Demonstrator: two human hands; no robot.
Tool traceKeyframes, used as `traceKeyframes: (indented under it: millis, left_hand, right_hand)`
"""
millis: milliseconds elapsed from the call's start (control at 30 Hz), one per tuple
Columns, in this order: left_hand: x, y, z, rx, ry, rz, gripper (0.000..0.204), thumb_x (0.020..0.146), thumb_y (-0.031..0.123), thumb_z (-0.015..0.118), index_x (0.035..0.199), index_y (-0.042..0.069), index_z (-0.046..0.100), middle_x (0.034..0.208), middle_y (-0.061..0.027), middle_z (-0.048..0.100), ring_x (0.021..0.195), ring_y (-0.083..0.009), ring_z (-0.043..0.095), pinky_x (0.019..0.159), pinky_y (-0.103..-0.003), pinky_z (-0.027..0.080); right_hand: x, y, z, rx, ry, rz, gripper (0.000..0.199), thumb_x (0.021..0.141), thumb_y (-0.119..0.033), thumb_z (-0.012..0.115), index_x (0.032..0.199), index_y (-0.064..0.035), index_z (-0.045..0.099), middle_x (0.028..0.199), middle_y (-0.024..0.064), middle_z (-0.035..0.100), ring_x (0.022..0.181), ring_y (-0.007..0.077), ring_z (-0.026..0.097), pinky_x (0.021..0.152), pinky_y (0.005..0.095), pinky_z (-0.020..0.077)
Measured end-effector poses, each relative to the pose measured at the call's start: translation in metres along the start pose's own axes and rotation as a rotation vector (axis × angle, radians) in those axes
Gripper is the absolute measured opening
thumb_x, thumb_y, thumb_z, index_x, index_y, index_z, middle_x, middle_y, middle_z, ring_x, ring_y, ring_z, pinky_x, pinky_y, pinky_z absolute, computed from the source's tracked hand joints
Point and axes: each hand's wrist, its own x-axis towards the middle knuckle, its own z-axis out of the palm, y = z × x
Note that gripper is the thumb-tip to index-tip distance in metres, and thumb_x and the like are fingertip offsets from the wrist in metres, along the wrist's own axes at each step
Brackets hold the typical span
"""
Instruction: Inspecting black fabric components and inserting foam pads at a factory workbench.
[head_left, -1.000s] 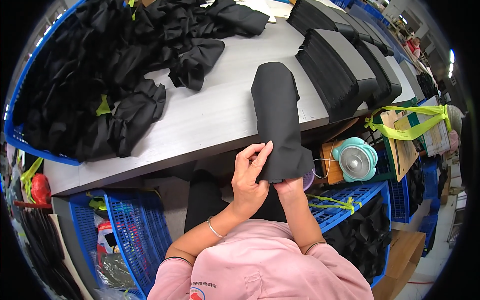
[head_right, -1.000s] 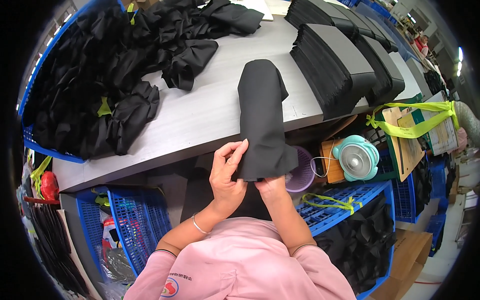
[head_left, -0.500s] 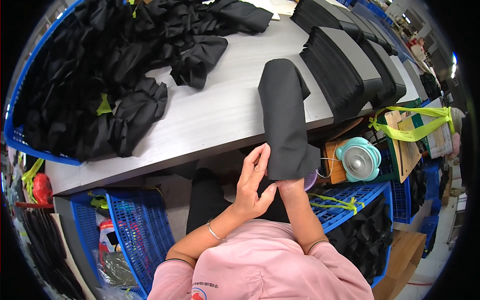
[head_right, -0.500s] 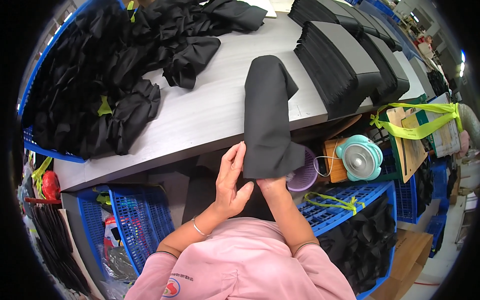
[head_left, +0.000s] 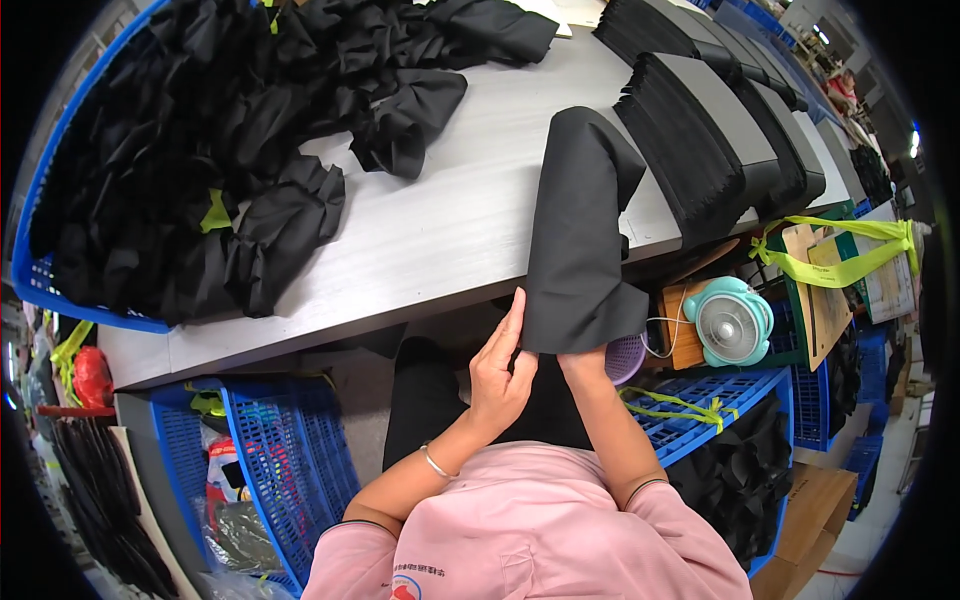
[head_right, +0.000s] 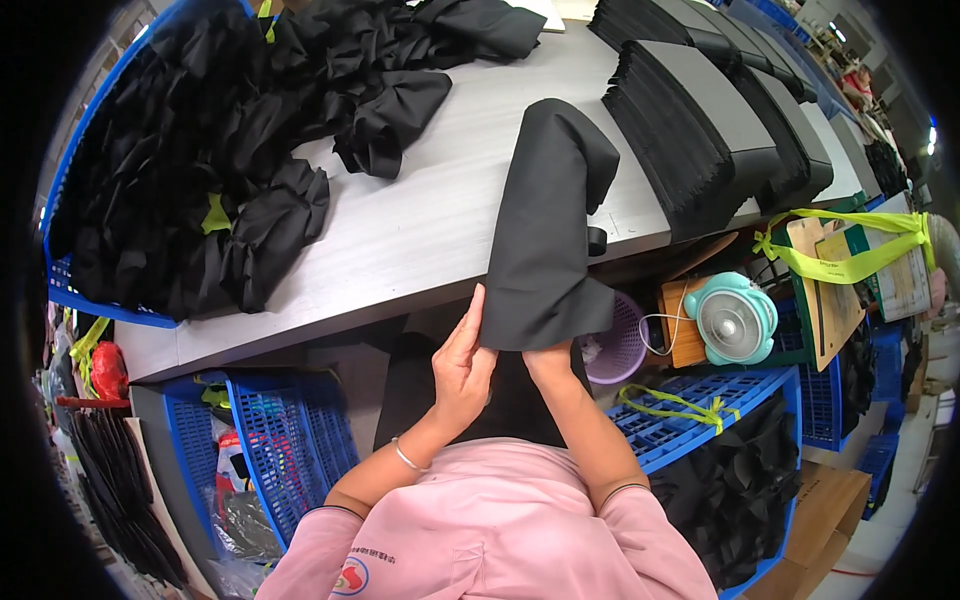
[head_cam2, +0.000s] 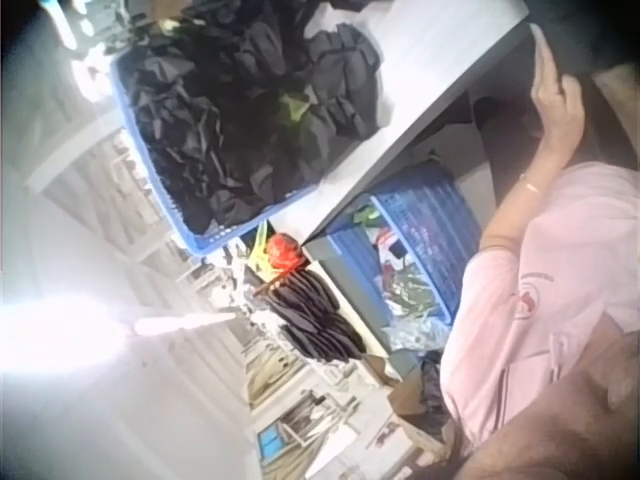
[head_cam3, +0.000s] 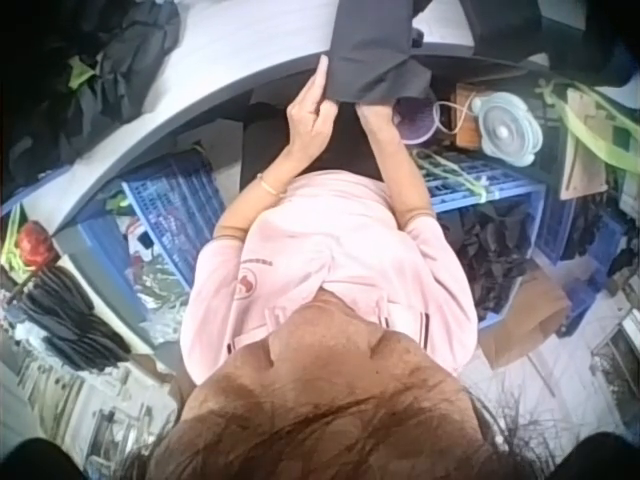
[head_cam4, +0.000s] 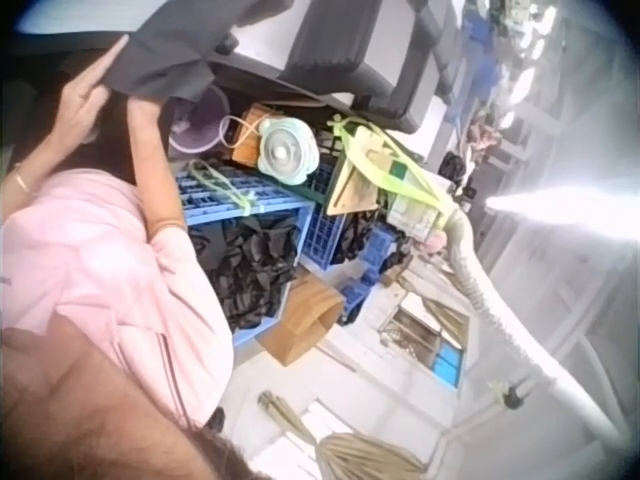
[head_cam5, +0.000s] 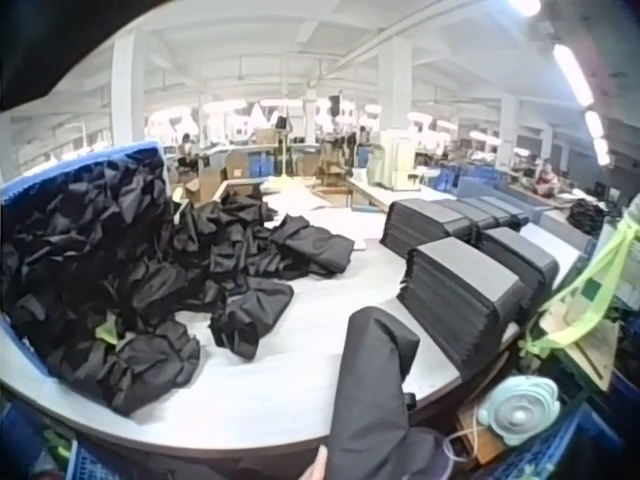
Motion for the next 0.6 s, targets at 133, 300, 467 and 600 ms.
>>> traceKeyframes:
  millis: [133,300,467,600]
  left_hand:
    - [-0.001,-0.011,0.002,0.126,0.100,0.005,0.057,0.090,-0.009,0.047,0.147,0.002,0.045,0.124,-0.0188,0.066,0.094,-0.0153,0.066,0.081,-0.027,0.053]
    - [0.000,-0.022,-0.009,-0.214,0.283,-0.283,0.045,0.099,-0.002,0.043,0.143,0.003,0.051,0.098,-0.0064,0.070,0.076,-0.0076,0.061,0.069,-0.023,0.052]
    - [-0.006,-0.045,0.004,-0.379,0.246,-0.420,0.039,0.102,0.003,0.043,0.139,-0.002,0.053,0.101,-0.0054,0.069,0.076,-0.0074,0.061,0.070,-0.023,0.053]
    - [-0.006,-0.057,0.011,-0.382,0.242,-0.403,0.039,0.097,-0.001,0.043,0.132,-0.004,0.058,0.101,-0.0056,0.069,0.079,-0.0076,0.060,0.073,-0.023,0.052]
  right_hand:
    - [-0.006,0.001,0.005,0.513,0.118,0.095,0.041,0.099,-0.021,0.059,0.134,-0.0028,0.050,0.130,0.0103,0.058,0.117,0.0225,0.057,0.100,0.0352,0.0465]
    - [0.005,-0.074,0.012,-0.113,-0.331,0.284,0.041,0.090,0.001,0.063,0.129,0.0004,0.056,0.126,0.0093,0.060,0.118,0.0177,0.054,0.103,0.0313,0.0424]
    - [0.007,-0.046,0.003,-0.742,-0.330,-0.029,0.040,0.077,0.001,0.068,0.117,0.0030,0.062,0.113,0.0148,0.065,0.104,0.0294,0.061,0.095,0.0396,0.0474]
    - [-0.003,-0.038,0.033,-1.345,-0.267,-0.487,0.040,0.075,-0.007,0.064,0.114,0.0025,0.061,0.116,0.0230,0.059,0.112,0.0424,0.054,0.102,0.0522,0.0383]
